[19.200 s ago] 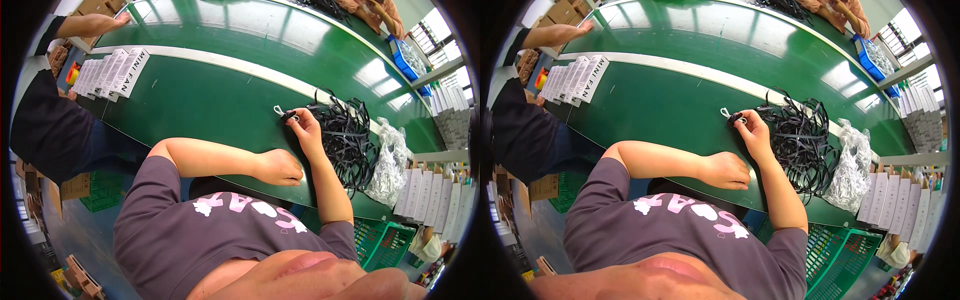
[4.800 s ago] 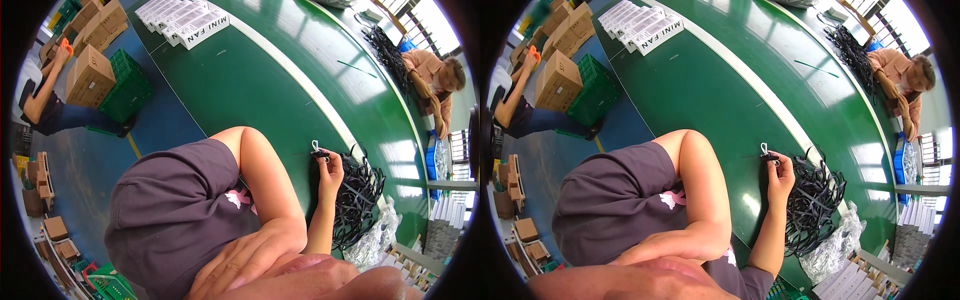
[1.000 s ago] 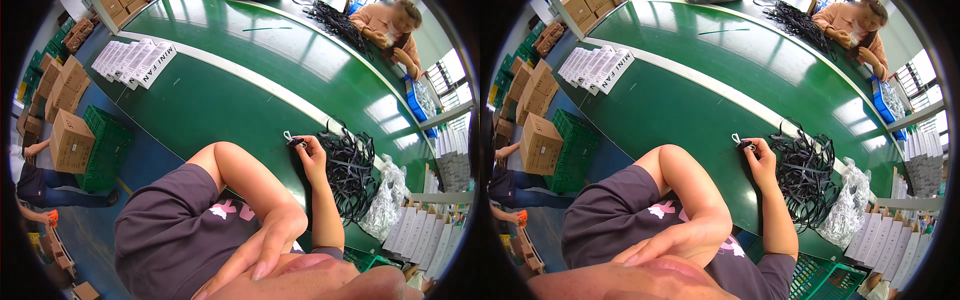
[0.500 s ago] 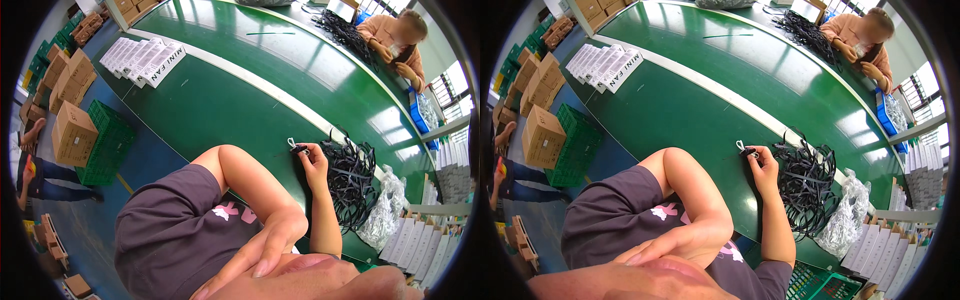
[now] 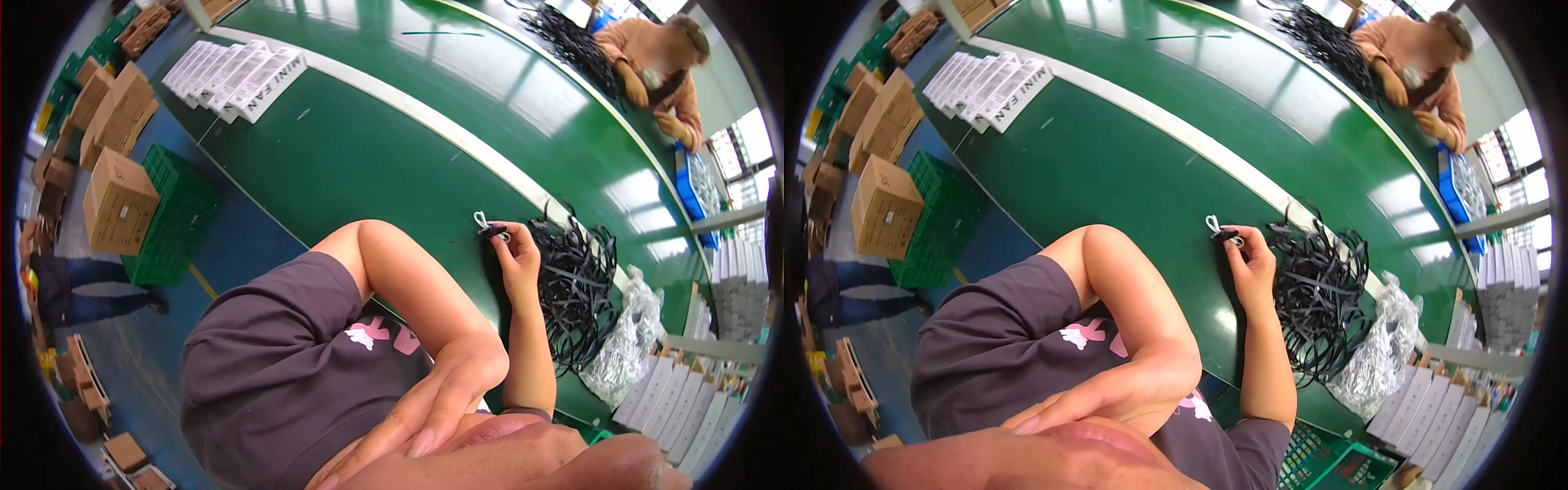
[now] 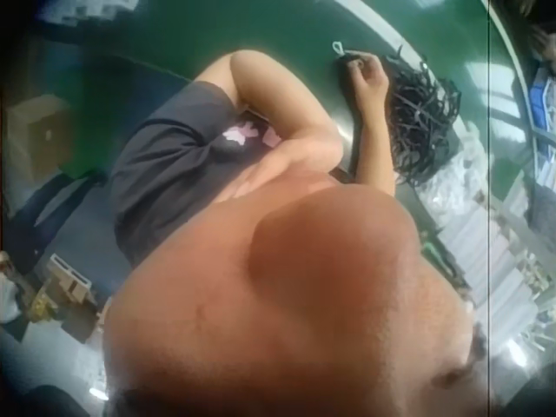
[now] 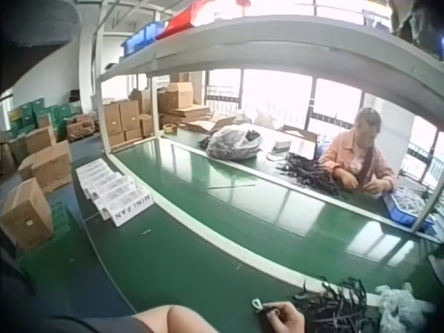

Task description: The person packages mini fans by bundling cables with lanyards, inserting them into product boxes, and closing the boxes by hand.

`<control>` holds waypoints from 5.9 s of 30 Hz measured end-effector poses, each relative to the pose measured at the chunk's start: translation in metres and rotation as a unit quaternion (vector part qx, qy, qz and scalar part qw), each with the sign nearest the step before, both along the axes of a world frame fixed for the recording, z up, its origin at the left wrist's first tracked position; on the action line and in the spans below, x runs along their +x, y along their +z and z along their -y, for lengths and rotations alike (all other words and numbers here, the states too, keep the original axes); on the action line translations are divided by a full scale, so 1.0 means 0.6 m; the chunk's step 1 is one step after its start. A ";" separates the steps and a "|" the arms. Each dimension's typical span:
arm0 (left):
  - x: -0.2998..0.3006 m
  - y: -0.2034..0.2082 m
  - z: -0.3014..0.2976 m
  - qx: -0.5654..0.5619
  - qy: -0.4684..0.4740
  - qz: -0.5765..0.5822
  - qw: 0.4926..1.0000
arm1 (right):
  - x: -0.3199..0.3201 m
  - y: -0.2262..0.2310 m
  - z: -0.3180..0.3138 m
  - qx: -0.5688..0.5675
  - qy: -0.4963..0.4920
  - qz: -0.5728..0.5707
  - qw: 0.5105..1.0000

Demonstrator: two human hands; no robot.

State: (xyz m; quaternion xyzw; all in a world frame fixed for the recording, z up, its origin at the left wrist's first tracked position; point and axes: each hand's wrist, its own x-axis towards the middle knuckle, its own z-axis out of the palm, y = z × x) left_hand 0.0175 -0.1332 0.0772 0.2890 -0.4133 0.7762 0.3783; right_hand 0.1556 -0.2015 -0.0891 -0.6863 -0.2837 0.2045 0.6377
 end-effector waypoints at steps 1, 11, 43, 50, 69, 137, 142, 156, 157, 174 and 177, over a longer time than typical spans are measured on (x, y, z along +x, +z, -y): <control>0.000 0.001 0.001 -0.001 -0.003 0.000 1.000 | -0.001 -0.001 0.000 -0.003 -0.002 0.010 1.000; 0.019 0.017 0.000 -0.008 -0.016 -0.006 1.000 | -0.005 -0.005 0.013 -0.002 -0.004 -0.007 1.000; 0.006 -0.018 -0.004 0.041 -0.079 -0.024 0.996 | -0.002 0.004 0.000 -0.013 -0.014 0.062 0.998; 0.005 -0.017 -0.007 0.043 -0.071 -0.038 0.996 | -0.004 0.011 0.003 -0.027 -0.017 0.064 0.997; 0.010 -0.040 -0.001 0.117 -0.131 -0.099 0.980 | -0.001 -0.001 0.005 -0.017 -0.039 0.103 0.994; 0.036 0.057 -0.080 -0.043 -0.452 -0.229 0.861 | 0.005 -0.023 0.007 -0.020 0.032 0.017 0.999; 0.009 0.051 -0.053 0.177 -0.726 -0.421 0.514 | -0.002 -0.013 0.001 0.002 0.027 -0.008 1.000; -0.020 0.070 -0.082 0.362 -0.739 -0.448 0.348 | -0.002 -0.004 0.007 0.007 0.012 -0.003 1.000; -0.019 0.070 -0.082 0.362 -0.740 -0.451 0.344 | -0.003 -0.003 0.007 0.005 0.008 -0.009 1.000; -0.013 0.068 -0.071 0.396 -0.740 -0.443 0.316 | -0.006 0.001 0.007 0.002 0.009 -0.009 1.000; -0.012 0.068 -0.068 0.402 -0.740 -0.441 0.312 | -0.003 -0.005 0.008 -0.010 0.014 -0.006 1.000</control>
